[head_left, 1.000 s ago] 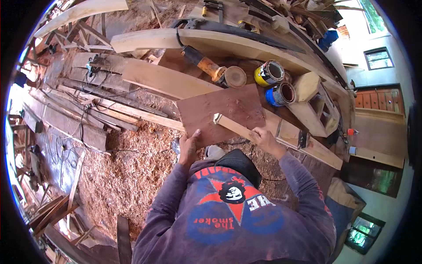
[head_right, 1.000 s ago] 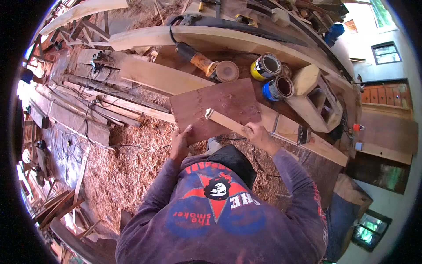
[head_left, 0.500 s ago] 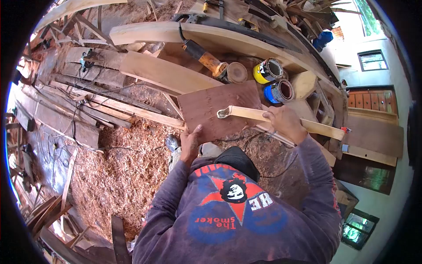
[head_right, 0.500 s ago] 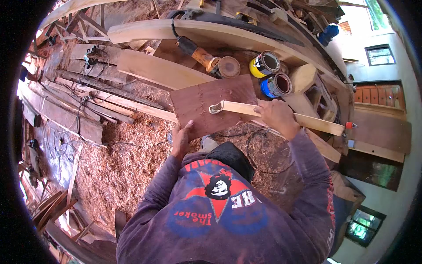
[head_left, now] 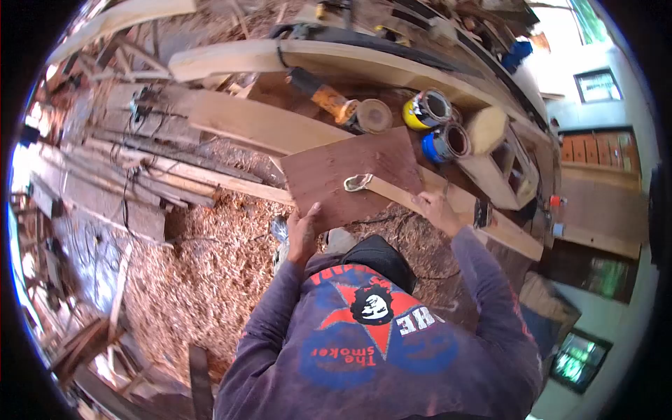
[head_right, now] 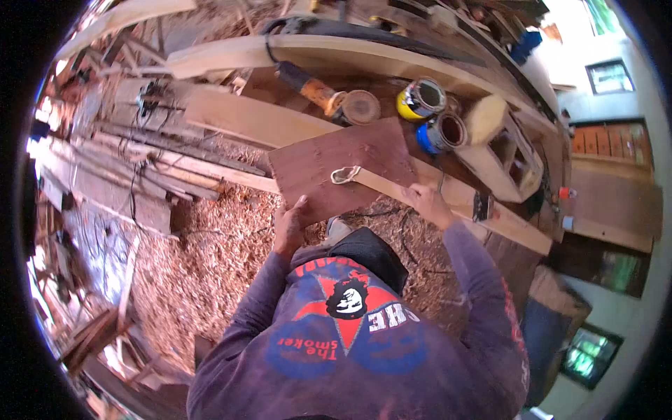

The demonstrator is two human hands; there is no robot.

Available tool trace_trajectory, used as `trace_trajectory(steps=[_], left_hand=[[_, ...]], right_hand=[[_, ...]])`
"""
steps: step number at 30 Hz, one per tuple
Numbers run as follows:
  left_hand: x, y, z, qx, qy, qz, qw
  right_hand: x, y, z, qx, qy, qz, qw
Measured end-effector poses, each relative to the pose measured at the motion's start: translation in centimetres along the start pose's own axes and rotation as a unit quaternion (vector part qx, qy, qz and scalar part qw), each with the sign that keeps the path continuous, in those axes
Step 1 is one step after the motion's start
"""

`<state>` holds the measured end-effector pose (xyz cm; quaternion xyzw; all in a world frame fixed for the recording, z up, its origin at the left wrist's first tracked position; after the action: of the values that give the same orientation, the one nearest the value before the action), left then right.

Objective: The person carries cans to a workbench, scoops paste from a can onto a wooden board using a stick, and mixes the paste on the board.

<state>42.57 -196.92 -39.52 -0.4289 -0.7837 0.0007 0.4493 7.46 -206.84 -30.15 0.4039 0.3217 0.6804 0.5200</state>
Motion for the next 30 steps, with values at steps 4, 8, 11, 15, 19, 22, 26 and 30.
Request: trace_trajectory(steps=[4, 8, 11, 15, 19, 22, 26, 30], left_hand=[[0.4, -0.2, -0.3, -0.018, 0.029, -0.007, 0.999], [-0.1, 0.3, -0.1, -0.023, 0.021, -0.004, 1.000], [0.3, -0.1, -0.5, -0.017, 0.007, -0.011, 1.000], [0.6, -0.5, -0.5, -0.011, 0.000, -0.005, 1.000], [1.3, -1.5, -0.5, 0.018, 0.000, 0.007, 1.000], [0.5, -1.3, 0.9, 0.018, 0.019, -0.008, 1.000], [0.2, -1.3, 1.5, 0.014, 0.022, -0.008, 1.000], [0.6, -1.2, 0.9, -0.029, 0.013, -0.033, 0.999]], right_hand=[[-1.2, 1.3, -0.6, 0.000, -0.003, 0.037, 0.999], [-1.9, 1.6, -3.0, 0.007, 0.053, 0.008, 0.999], [-2.2, 3.8, -2.2, 0.073, 0.031, 0.026, 0.996], [-0.4, 7.9, 2.0, 0.096, 0.100, -0.035, 0.990], [1.0, 6.7, 1.1, 0.091, 0.215, -0.020, 0.972], [1.4, 5.5, 1.1, 0.121, 0.264, -0.033, 0.956], [1.5, 4.0, 1.9, 0.121, 0.310, -0.084, 0.939], [1.6, 1.8, -1.6, 0.147, 0.320, -0.074, 0.933]])
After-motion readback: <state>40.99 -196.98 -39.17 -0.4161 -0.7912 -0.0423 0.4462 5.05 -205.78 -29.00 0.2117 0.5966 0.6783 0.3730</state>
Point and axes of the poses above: each hand's wrist, its own x-axis away from the middle knuckle, its own y-axis out of the back of the hand, z = x × y, the point moved 3 cm from there along -x, towards the middle knuckle, and after that the axes turned 10 degrees about -z, right-handed, at the moved point
